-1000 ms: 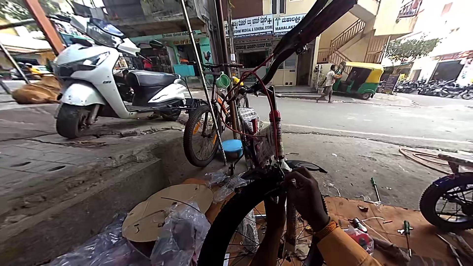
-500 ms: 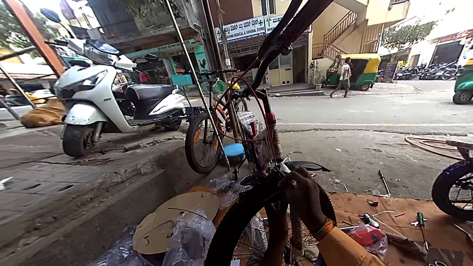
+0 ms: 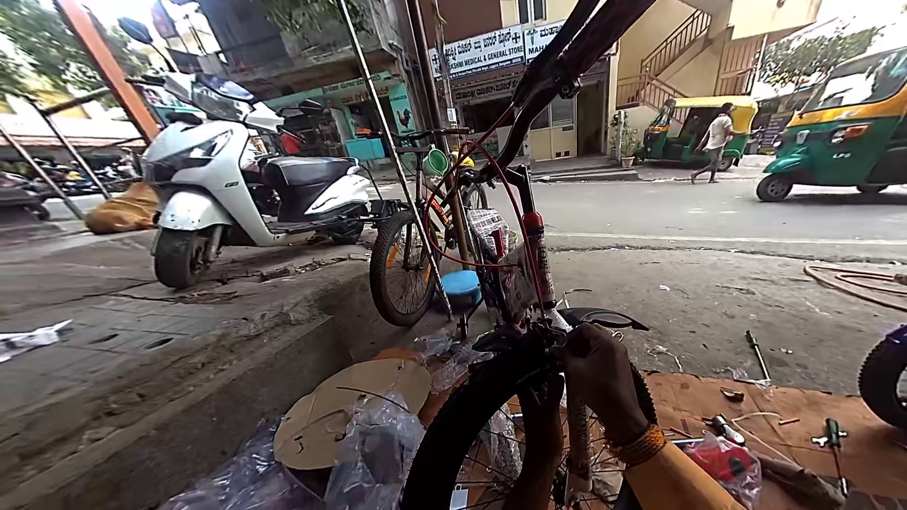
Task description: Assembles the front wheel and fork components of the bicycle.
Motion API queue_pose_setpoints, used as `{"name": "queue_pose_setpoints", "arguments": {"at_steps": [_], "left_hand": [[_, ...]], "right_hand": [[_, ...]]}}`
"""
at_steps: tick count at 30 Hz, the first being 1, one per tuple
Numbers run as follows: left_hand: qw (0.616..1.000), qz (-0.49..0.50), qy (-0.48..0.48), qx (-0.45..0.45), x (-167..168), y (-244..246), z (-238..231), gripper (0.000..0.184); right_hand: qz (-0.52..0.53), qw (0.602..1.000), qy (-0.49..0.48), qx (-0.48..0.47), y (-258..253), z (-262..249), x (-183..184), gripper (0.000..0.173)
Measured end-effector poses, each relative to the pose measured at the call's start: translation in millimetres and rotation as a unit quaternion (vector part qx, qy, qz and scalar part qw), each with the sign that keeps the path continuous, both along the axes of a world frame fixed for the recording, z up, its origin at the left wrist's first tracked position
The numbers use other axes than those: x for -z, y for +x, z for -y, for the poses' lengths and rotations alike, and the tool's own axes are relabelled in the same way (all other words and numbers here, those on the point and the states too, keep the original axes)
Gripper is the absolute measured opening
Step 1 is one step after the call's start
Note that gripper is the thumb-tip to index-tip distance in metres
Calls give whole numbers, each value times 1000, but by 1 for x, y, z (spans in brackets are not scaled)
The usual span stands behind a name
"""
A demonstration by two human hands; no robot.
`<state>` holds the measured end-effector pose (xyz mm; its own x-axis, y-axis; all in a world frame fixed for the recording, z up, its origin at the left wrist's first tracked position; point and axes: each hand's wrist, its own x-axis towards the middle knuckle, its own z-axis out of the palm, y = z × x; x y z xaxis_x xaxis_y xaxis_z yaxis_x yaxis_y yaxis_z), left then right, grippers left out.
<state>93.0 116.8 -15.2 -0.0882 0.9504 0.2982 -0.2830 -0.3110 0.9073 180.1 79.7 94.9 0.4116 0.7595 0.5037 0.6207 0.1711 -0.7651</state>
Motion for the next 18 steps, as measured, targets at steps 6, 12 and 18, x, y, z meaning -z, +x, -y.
{"name": "queue_pose_setpoints", "arguments": {"at_steps": [6,12,18], "left_hand": [[1000,-29,-4,-3,-4,0,5,61],[989,-119,-87,1,-86,-15,51,37],[996,-87,16,-4,-56,-10,39,35]], "right_hand": [[191,974,123,17,-18,21,34,16],[452,889,57,51,-33,17,13,33],[599,793,109,38,-15,13,-12,13]]}}
